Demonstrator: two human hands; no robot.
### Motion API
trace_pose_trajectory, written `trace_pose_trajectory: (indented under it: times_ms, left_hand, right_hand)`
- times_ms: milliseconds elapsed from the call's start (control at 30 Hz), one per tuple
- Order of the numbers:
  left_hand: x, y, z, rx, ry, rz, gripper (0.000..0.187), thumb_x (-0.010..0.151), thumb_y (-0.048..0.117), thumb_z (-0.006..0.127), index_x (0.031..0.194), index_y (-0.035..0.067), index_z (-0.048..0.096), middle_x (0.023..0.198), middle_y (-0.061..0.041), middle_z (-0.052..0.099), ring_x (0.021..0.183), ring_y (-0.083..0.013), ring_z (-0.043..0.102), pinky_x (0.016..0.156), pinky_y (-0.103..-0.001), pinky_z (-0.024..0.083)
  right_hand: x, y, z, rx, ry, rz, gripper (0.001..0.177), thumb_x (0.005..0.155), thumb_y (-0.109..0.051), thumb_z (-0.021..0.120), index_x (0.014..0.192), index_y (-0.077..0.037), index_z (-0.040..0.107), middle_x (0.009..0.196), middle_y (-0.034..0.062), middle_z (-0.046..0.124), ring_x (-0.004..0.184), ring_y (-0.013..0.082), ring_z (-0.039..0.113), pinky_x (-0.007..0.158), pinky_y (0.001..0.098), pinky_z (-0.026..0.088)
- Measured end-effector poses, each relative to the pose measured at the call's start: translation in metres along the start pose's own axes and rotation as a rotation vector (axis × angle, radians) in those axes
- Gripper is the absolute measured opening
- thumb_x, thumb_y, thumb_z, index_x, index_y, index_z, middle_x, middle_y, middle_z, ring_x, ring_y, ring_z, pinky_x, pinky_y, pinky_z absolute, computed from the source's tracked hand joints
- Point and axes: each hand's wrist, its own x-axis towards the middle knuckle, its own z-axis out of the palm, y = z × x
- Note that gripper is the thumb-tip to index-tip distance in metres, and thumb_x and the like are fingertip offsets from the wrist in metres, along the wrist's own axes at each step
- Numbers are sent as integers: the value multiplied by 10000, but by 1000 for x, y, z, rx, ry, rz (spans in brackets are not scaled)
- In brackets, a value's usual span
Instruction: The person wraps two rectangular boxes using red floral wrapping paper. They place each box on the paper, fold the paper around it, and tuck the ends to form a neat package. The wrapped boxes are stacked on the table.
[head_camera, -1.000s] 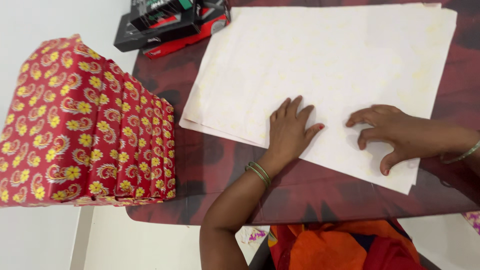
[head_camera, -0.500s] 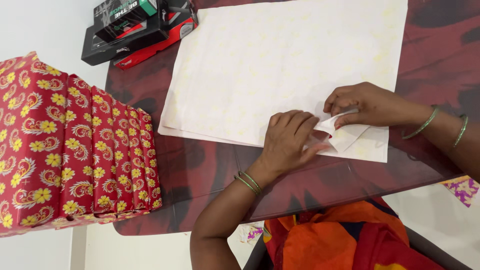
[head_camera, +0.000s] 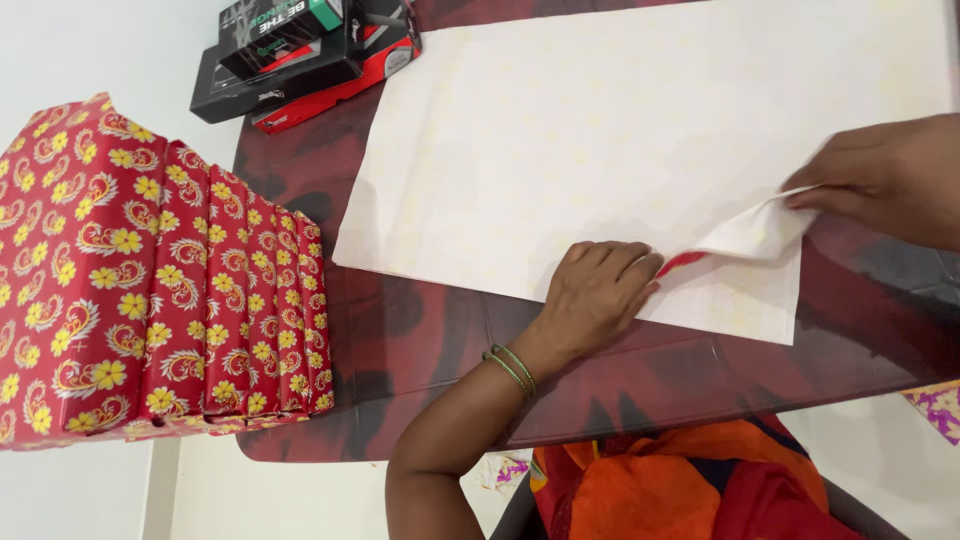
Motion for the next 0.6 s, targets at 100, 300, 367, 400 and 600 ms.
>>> trace_pose_trajectory:
  times_ms: [100, 300, 367, 400, 600]
  left_hand:
    - [-3, -10, 3, 87, -15, -34, 267, 910, 83, 676, 1174, 108, 708, 1258, -74, 690, 1172, -236, 652, 1031, -413, 459]
    - [-6, -59, 2, 234, 51, -47, 278, 860, 60, 670, 1120, 138, 731, 1307, -83, 670, 1298, -277, 597, 1122, -492, 416]
    - [-9, -80, -5, 293, 31, -110, 300, 816, 49, 673, 1090, 148, 742, 1316, -82, 668, 1319, -291, 576, 1118, -501, 407]
    - [-11, -91, -10, 325, 8, -151, 318, 789, 36, 670, 1074, 153, 750, 1323, -81, 667, 1329, -297, 567, 1110, -498, 403]
    - [-27, -141, -49, 264, -62, -415, 374, 752, -44, 639, 1028, 161, 786, 1318, -93, 697, 1225, -308, 649, 978, -410, 519]
  right_hand:
    - [-12, 30, 18, 298, -172, -126, 408, 916, -444, 660, 1222, -188, 748, 1153, 6, 740, 1039, 174, 721, 882, 346, 580]
    - [-35, 15, 37, 378, -528, -718, 684, 922, -565, 609, 1479, -169, 628, 1465, 36, 648, 1321, 211, 616, 1064, 400, 486]
    - [-28, -10, 36, 360, -314, -743, 781, 892, -584, 633, 1521, -123, 593, 1545, 62, 613, 1409, 260, 541, 1118, 408, 417]
    - [-21, -23, 33, 298, -243, -724, 746, 905, -569, 628, 1504, -126, 587, 1527, 52, 610, 1395, 265, 537, 1115, 417, 406]
    - [8, -95, 11, 197, -639, -371, 664, 867, -527, 614, 1484, -301, 524, 1570, -97, 498, 1389, 123, 472, 1146, 331, 393]
